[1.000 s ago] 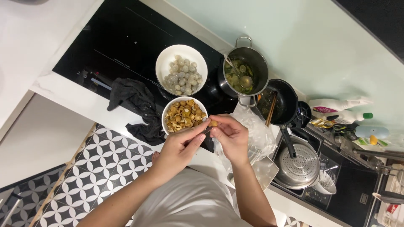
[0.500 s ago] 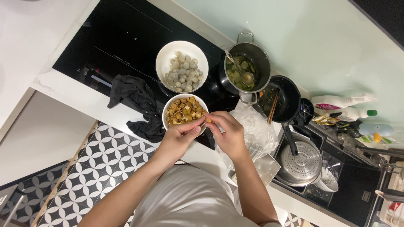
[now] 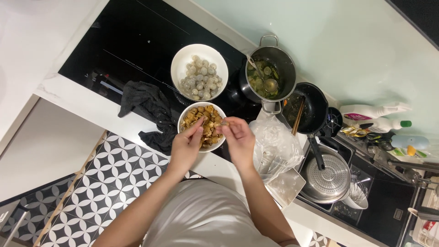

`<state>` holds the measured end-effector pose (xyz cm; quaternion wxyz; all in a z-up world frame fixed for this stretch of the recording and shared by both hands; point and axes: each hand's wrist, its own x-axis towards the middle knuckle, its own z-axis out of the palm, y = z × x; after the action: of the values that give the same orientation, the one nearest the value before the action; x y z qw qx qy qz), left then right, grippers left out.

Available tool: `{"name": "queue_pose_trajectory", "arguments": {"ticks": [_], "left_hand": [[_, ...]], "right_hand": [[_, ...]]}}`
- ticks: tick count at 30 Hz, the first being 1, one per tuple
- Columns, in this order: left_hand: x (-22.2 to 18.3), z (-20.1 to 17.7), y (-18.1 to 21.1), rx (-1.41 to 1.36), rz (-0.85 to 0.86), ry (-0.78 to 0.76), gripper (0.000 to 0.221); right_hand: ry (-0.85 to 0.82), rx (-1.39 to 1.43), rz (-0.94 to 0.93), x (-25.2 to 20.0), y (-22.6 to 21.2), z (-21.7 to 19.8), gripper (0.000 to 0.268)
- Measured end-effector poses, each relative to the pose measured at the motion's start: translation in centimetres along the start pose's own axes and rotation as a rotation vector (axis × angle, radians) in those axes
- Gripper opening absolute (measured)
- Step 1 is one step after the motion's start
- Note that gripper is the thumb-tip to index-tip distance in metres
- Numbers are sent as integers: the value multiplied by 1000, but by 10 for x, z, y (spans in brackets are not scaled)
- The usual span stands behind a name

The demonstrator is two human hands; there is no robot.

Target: Peeling small brown fruits or nuts, washing a bowl, and then cleaning and deveining raw shrimp in a kitchen.

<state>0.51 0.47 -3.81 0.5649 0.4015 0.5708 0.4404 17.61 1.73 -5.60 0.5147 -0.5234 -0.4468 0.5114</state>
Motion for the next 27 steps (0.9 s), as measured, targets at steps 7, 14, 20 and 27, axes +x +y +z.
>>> {"name": "queue_pose_trajectory", "arguments": {"ticks": [7, 14, 20, 27], "left_hand": [[-1, -21, 44, 556, 139, -102, 41], [-6, -21, 70, 370, 325, -201, 39], [-6, -18, 68, 206, 361, -264, 41], [-20, -2, 58, 145, 393, -111, 34]], "right_hand": [[-184, 391, 252, 20, -29, -21, 37], [-287, 436, 275, 24, -31, -18, 31], [-281, 490, 248, 21, -16, -19, 23], [-230, 476, 187, 16, -22, -7, 25]]}}
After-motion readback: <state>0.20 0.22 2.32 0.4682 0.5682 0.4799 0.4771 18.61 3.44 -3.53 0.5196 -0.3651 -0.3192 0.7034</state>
